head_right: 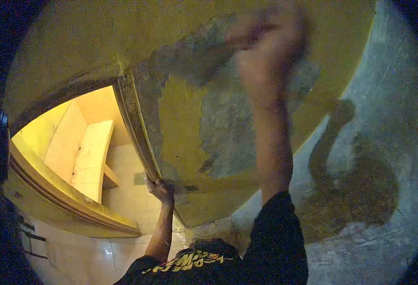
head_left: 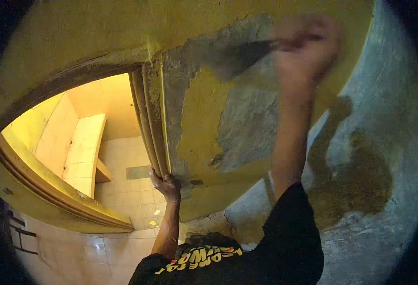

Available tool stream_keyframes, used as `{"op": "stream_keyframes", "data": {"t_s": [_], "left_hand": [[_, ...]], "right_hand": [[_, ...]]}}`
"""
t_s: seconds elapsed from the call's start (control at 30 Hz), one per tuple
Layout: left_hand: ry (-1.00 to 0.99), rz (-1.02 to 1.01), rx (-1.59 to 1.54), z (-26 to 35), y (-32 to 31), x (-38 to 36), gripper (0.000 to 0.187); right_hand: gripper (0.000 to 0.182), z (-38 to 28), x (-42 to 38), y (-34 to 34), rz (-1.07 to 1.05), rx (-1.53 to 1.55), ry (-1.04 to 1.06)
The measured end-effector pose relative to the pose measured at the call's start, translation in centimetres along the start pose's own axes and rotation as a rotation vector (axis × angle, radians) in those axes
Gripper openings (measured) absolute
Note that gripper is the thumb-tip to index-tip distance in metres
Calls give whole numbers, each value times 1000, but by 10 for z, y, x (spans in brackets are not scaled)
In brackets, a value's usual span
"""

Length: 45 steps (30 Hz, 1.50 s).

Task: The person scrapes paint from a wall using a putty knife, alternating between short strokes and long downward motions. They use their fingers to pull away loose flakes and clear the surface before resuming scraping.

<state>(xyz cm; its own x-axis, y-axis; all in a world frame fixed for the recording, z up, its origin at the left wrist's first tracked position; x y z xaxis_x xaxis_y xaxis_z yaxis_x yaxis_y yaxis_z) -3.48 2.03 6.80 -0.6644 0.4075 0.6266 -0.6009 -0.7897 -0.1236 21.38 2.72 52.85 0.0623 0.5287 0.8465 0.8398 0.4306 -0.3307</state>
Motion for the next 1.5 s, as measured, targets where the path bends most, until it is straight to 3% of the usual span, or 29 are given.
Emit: {"op": "stream_keyframes", "data": {"t_s": [0.03,0.07,0.13,0.2,0.27,0.33,0.43,0.57,0.6,0.67,0.73,0.87,0.93,0.97,1.03,1.17,1.23,1.27,1.33,1.43,1.5], "left_hand": [[8,-6,-10,-2,1,-3,87],[14,-4,-30,-3,-5,-1,87],[49,0,-91,-7,-11,0,87],[100,-11,-120,-7,-3,-4,88],[-3,41,49,12,-4,3,89],[20,26,25,6,-7,1,89],[40,8,31,6,-5,4,88],[-30,61,30,22,-6,8,85],[-36,55,51,21,-4,5,84],[-19,47,41,17,-3,1,84],[-21,54,28,14,-6,5,83],[-45,55,18,8,-7,1,81],[-66,55,48,6,-7,4,80],[-17,14,-11,1,-9,2,82],[34,-25,-56,-1,-9,1,85],[-17,8,-10,-7,-9,-1,86],[-18,11,-34,4,-12,1,86],[-27,19,2,10,-10,2,85],[-42,34,35,16,-9,5,85],[-20,42,55,16,-10,5,86],[-16,11,73,24,-8,5,86]], "right_hand": [[30,25,-2,10,180,-21,-142],[30,12,-2,16,170,-18,-130],[30,-37,-11,10,-84,108,143],[29,-7,-9,15,34,64,44],[29,-1,-11,25,134,6,-36],[30,-50,-29,26,12,-72,262],[32,-76,-43,31,-89,171,248],[37,-66,-60,51,-68,108,341],[39,-57,-66,79,197,-124,447],[41,-50,-84,101,455,-356,550],[39,-8,-77,102,319,119,212],[39,-25,-89,100,228,396,409],[38,-4,-89,89,325,181,221],[38,-6,-90,89,324,184,221],[38,-28,-104,92,335,214,463],[38,-36,-106,70,219,34,438],[38,-66,-137,74,738,-768,782],[38,-68,-141,76,747,-773,774],[36,-38,-109,77,295,-40,419],[37,-57,-120,89,358,158,545],[38,-39,-114,85,436,86,473]]}}
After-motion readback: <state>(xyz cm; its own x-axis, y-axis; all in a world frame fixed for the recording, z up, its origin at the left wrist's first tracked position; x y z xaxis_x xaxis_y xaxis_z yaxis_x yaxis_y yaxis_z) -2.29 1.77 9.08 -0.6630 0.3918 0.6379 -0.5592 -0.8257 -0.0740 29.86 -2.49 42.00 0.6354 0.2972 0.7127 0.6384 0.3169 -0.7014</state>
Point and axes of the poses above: each hand's wrist, its own x-axis towards the middle knuckle, its own y-axis out of the back of the hand, z = x × y, the point moved 9 cm from there along x, towards the middle knuckle, and after that the axes turned 6 degrees about -x, right-handed, at the moved point
